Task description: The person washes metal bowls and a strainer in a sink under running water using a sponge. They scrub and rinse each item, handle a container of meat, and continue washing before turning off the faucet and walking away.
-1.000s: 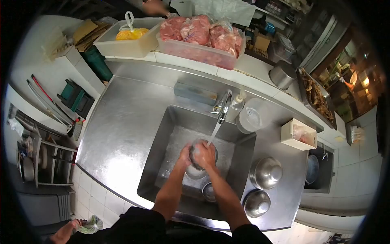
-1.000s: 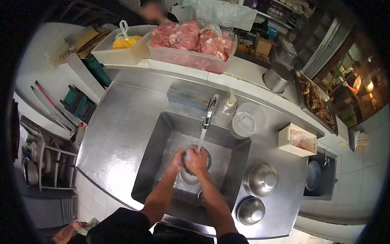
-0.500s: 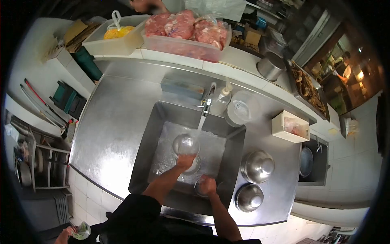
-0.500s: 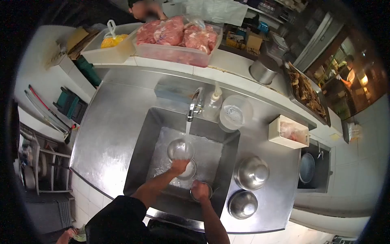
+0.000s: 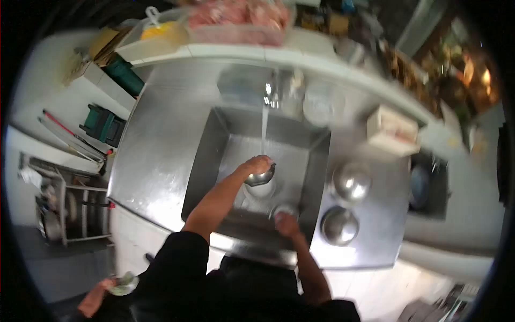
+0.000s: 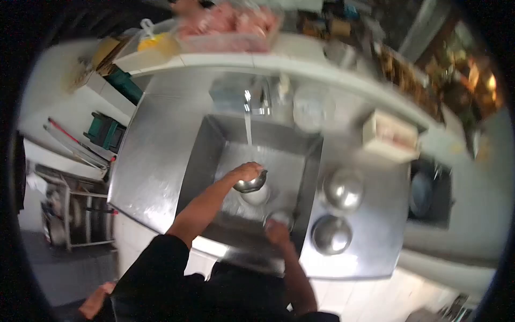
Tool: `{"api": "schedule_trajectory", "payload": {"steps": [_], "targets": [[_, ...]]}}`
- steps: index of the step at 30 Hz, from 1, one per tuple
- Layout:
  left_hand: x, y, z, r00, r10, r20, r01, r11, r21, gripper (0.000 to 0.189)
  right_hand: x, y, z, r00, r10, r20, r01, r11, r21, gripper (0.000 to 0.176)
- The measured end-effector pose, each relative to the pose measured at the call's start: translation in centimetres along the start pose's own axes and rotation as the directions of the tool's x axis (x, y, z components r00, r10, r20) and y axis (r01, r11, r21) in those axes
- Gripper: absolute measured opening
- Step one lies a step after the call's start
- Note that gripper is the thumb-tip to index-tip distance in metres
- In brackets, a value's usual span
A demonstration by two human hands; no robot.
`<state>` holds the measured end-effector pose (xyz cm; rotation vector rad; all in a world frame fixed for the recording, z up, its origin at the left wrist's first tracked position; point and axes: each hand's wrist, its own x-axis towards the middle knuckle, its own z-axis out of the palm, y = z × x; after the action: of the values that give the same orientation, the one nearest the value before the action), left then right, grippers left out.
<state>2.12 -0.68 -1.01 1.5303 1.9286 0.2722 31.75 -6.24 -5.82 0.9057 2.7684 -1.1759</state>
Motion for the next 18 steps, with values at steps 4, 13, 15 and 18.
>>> {"api": "schedule_trajectory", "payload": {"steps": [4,13,15,18], "targets": [[-7.3,-2.1,3.5,0.899,0.020,0.438,0.169,0.906,-0.388,0.033,-0.9,-1.4,-0.4,0.885,0.187,0.426,-0.209,0.978,0.004,0.040],[-3.3,17.7,-9.8,0.930,0.360,0.075,-0.123,0.496,-0.860,0.032,-2.4,-3.3,-0.9,0.895,0.216,0.389,-0.274,0.956,0.100,0.048],[-1.6,21.0,-9.4,0.911,0.412,0.015,-0.171,0.410,-0.896,0.038,-2.5,-3.0,-0.6,0.909,0.214,0.358,-0.278,0.951,0.136,0.049],[1.2,24.9,-7.6,0.951,0.309,0.028,-0.110,0.420,-0.901,0.047,-2.8,-2.6,-0.9,0.906,0.246,0.344,-0.317,0.934,0.168,0.050]]}}
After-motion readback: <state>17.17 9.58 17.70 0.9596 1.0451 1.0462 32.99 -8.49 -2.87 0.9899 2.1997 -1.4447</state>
